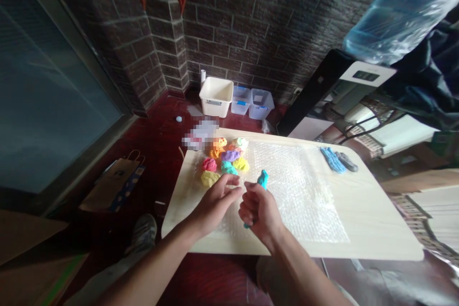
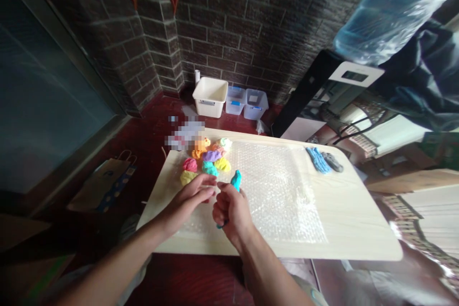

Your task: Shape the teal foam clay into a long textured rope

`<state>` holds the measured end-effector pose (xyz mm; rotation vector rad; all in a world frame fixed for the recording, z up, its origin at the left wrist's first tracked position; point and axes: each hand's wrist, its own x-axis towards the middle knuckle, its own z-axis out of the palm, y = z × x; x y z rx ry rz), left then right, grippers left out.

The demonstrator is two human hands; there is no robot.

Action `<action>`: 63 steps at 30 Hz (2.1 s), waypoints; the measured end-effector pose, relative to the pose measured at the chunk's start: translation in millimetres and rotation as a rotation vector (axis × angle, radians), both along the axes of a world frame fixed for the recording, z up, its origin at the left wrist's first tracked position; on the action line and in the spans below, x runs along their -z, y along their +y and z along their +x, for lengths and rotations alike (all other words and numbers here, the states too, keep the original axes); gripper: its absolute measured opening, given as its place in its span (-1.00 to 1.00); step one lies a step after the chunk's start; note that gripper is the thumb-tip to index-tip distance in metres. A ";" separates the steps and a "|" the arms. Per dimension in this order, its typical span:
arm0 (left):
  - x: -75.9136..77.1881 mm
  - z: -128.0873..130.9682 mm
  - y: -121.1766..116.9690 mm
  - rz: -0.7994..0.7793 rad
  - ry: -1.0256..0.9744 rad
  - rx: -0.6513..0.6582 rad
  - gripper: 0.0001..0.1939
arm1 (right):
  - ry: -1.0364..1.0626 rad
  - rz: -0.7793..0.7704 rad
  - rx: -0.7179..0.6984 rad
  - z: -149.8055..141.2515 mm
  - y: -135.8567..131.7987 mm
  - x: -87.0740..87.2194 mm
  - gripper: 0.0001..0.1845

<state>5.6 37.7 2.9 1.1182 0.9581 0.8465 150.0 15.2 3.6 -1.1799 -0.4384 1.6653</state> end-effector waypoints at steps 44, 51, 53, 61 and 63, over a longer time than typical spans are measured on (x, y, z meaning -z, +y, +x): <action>-13.7 -10.6 -1.3 0.840 0.357 -0.056 -0.83 | -0.222 0.552 -0.119 28.0 2.2 -7.6 -0.80; -20.4 -14.3 0.0 0.857 0.385 -0.006 -0.87 | -0.135 0.510 -0.140 25.4 -1.7 -5.5 -0.79; -22.8 -14.9 0.2 0.848 0.375 -0.008 -0.84 | -0.113 0.492 -0.132 25.3 -1.6 -5.7 -0.78; -18.7 -12.6 -0.2 0.825 0.321 -0.092 -0.78 | -0.171 0.488 -0.118 25.8 0.9 -6.3 -0.77; -18.2 -12.1 -0.8 0.829 0.314 -0.107 -0.82 | -0.171 0.481 -0.119 25.7 0.7 -4.9 -0.76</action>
